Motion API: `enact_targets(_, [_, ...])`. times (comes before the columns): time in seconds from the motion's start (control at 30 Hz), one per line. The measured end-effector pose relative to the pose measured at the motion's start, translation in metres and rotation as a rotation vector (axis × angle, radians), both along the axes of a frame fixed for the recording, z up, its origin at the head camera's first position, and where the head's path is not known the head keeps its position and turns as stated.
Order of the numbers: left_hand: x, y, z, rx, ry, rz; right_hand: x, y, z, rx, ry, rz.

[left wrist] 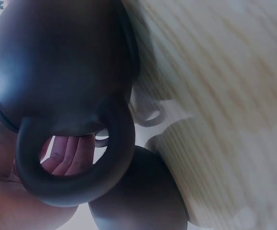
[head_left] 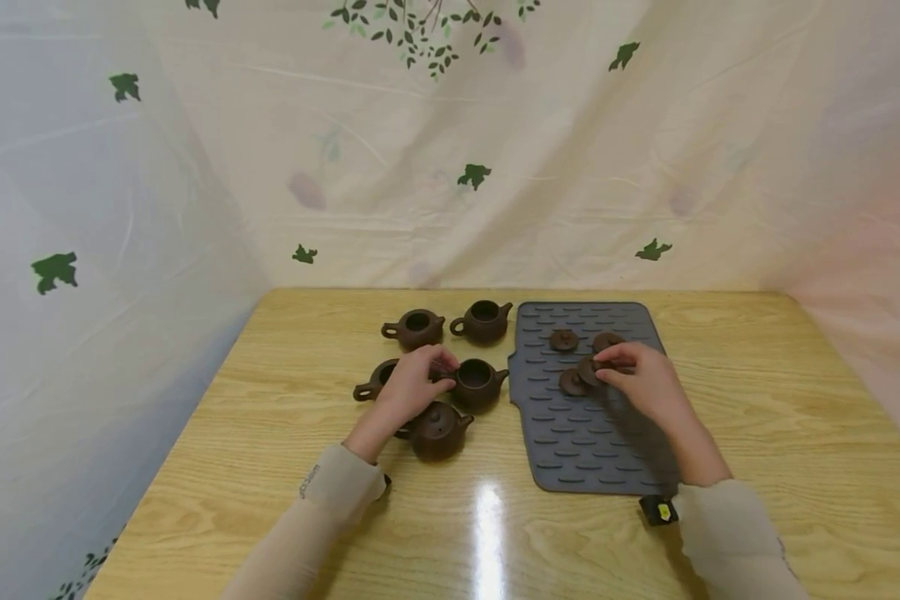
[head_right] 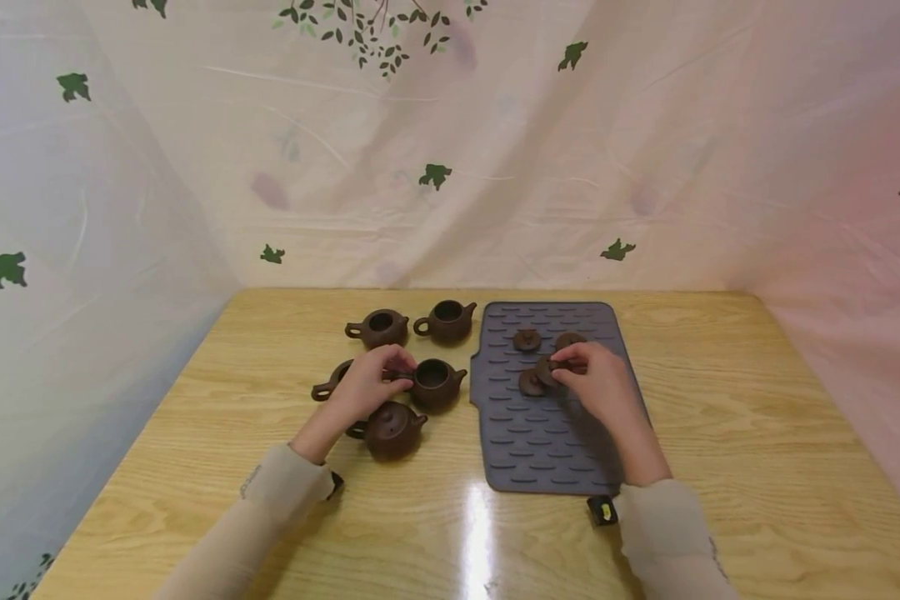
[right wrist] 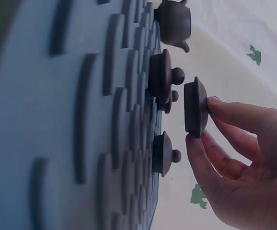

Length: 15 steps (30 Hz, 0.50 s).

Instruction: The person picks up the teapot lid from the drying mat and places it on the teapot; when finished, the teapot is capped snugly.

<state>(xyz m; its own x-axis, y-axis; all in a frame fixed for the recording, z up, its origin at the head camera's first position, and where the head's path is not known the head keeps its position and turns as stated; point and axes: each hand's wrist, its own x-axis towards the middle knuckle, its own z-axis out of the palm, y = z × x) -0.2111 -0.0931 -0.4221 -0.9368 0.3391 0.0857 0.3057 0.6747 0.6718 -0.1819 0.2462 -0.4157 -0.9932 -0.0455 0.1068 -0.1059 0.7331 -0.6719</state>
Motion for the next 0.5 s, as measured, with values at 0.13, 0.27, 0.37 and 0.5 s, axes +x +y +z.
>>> enact_targets(0.13, [0.000, 0.000, -0.001, -0.005, 0.004, 0.002, 0.000, -0.001, 0.002, 0.003, 0.005, 0.004])
enact_targets(0.27, [0.001, 0.000, 0.000, -0.007, 0.007, 0.002, -0.001, -0.006, 0.005, 0.021, -0.001, 0.007])
enact_targets(0.37, [0.002, 0.000, -0.001, -0.007, 0.010, 0.001, -0.003, -0.011, 0.007, 0.029, 0.001, 0.013])
enact_targets(0.5, [0.001, 0.000, -0.002, -0.008, 0.007, 0.001, -0.004, -0.018, 0.010, 0.018, 0.007, 0.023])
